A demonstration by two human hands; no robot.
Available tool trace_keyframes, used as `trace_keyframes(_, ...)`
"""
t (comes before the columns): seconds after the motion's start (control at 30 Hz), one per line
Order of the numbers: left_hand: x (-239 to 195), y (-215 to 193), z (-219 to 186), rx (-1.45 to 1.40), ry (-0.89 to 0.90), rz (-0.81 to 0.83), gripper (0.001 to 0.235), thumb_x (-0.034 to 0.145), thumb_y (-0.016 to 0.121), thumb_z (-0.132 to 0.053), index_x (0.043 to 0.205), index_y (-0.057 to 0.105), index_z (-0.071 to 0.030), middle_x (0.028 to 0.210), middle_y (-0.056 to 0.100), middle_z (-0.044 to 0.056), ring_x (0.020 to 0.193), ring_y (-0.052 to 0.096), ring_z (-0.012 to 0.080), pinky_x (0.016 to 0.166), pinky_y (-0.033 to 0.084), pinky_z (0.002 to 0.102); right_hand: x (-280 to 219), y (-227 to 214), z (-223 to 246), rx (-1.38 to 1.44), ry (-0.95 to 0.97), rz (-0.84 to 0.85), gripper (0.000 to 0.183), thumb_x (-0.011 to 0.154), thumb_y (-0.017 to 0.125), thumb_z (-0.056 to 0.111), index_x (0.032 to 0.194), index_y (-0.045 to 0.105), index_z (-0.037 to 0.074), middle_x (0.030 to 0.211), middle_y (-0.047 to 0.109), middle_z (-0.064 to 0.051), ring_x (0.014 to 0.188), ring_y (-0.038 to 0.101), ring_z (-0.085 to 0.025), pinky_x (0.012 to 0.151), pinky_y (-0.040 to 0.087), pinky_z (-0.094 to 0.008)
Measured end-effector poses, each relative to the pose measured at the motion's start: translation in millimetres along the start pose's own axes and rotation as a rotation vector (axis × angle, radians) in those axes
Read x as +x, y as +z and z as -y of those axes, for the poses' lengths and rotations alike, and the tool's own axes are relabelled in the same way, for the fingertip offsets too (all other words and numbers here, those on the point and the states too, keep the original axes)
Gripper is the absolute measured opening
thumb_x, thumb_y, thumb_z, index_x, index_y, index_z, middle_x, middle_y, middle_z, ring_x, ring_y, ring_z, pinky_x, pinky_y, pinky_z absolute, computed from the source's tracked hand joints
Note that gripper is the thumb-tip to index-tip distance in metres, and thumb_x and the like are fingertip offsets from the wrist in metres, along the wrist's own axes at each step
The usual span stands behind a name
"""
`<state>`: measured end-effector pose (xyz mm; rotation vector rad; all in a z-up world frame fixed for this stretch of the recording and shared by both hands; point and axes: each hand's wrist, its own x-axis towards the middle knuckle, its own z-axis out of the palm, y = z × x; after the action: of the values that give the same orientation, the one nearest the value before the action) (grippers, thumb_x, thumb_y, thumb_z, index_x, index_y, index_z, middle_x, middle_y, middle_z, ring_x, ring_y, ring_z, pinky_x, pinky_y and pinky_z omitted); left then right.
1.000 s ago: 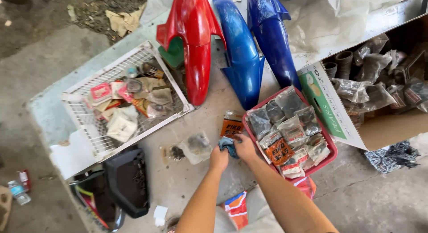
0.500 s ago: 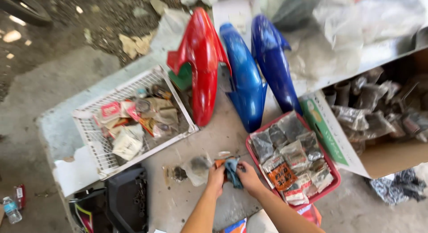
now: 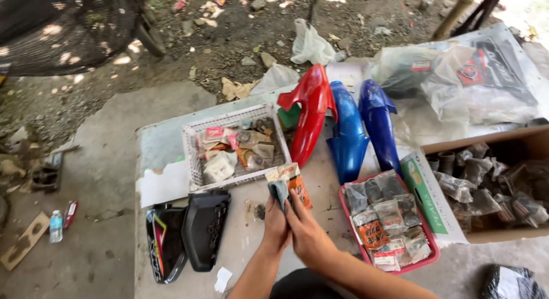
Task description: The person cleans small mechanical parts inside a plastic bag using a cloth. They repeatedly rub the bag's exterior to wipe the contents, then open the bag to inspect the parts before continuing to clean them.
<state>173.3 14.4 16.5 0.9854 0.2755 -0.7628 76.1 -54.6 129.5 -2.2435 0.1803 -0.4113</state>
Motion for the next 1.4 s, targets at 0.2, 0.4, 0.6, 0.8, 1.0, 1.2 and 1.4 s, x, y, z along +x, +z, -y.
trace_keyframes(0.2, -74.3, 46.0, -61.6, 0.035, 0.004, 0.133, 0.050, 0.103, 0.046, -0.004, 0.152, 0.053, -0.007, 0.120, 0.069, 0.011, 0.082, 0.058, 0.0100, 0.068, 0.045, 0.021, 28.7, -25.4, -9.5, -0.423, 0.011, 0.101, 0.012, 0.080, 0.063, 0.009, 0.075, 0.072, 0.002, 0.113, 0.061, -0.012, 0.088, 0.059, -0.031, 0.071, 0.055, -0.040)
trace_keyframes(0.4, -72.8, 32.5, -67.6, -0.045, 0.033, 0.018, 0.035, 0.109, 0.048, -0.030, 0.131, 0.064, -0.008, 0.111, 0.068, 0.008, 0.092, 0.059, 0.0146, 0.085, 0.048, 0.029, 27.9, -26.9, 55.2, -0.039, -0.095, 0.152, 0.015, 0.082, 0.053, -0.002, 0.095, 0.061, -0.003, 0.117, 0.059, -0.020, 0.092, 0.058, -0.037, 0.085, 0.051, -0.043)
trace_keyframes(0.6, -87.0, 13.3, -71.3, -0.033, 0.066, 0.141, 0.032, 0.108, 0.052, -0.027, 0.106, 0.068, 0.001, 0.090, 0.062, 0.006, 0.074, 0.048, 0.0091, 0.067, 0.038, 0.027, 27.7, -40.9, 75.1, -0.096, -0.161, 0.125, 0.066, 0.073, 0.055, -0.014, 0.139, 0.053, -0.007, 0.150, 0.052, -0.018, 0.121, 0.063, -0.033, 0.097, 0.053, -0.039)
trace_keyframes(0.8, -126.4, 20.9, -84.5, -0.131, 0.046, 0.267, 0.034, 0.108, 0.050, -0.023, 0.128, 0.063, 0.001, 0.115, 0.069, 0.011, 0.096, 0.063, 0.0165, 0.084, 0.051, 0.032, 36.7, -57.1, 62.3, -0.298, -0.191, -0.174, 0.037, 0.078, 0.068, 0.000, 0.114, 0.073, 0.008, 0.107, 0.070, -0.008, 0.099, 0.064, -0.025, 0.091, 0.052, -0.036)
trace_keyframes(1.0, -109.9, 8.7, -85.0, -0.300, -0.125, 0.128, 0.041, 0.109, 0.046, -0.036, 0.122, 0.066, -0.002, 0.106, 0.071, 0.012, 0.088, 0.067, 0.0156, 0.076, 0.055, 0.026, 16.0, -44.6, 117.2, -0.371, -0.322, 0.000, 0.040, 0.080, 0.063, 0.012, 0.116, 0.065, -0.005, 0.141, 0.053, -0.022, 0.110, 0.055, -0.035, 0.094, 0.048, -0.041)
trace_keyframes(1.2, -114.8, 14.5, -84.1, -0.277, 0.043, 0.120, 0.022, 0.107, 0.055, -0.015, 0.111, 0.069, 0.001, 0.103, 0.075, 0.023, 0.092, 0.076, 0.0346, 0.087, 0.062, 0.051, 18.4, -35.9, 52.3, -0.609, -0.307, -0.181, 0.034, 0.084, 0.063, 0.018, 0.118, 0.071, 0.020, 0.115, 0.065, -0.003, 0.106, 0.064, -0.025, 0.098, 0.045, -0.041)
trace_keyframes(1.4, -130.5, 32.6, -86.8, -0.154, 0.243, 0.097, 0.020, 0.105, 0.059, -0.017, 0.117, 0.070, -0.006, 0.107, 0.077, 0.018, 0.100, 0.076, 0.0324, 0.091, 0.063, 0.052, 12.8, -64.8, 42.5, 0.047, -0.008, -0.351, 0.048, 0.081, 0.059, -0.009, 0.116, 0.078, 0.018, 0.106, 0.066, -0.006, 0.104, 0.068, -0.026, 0.098, 0.052, -0.038)
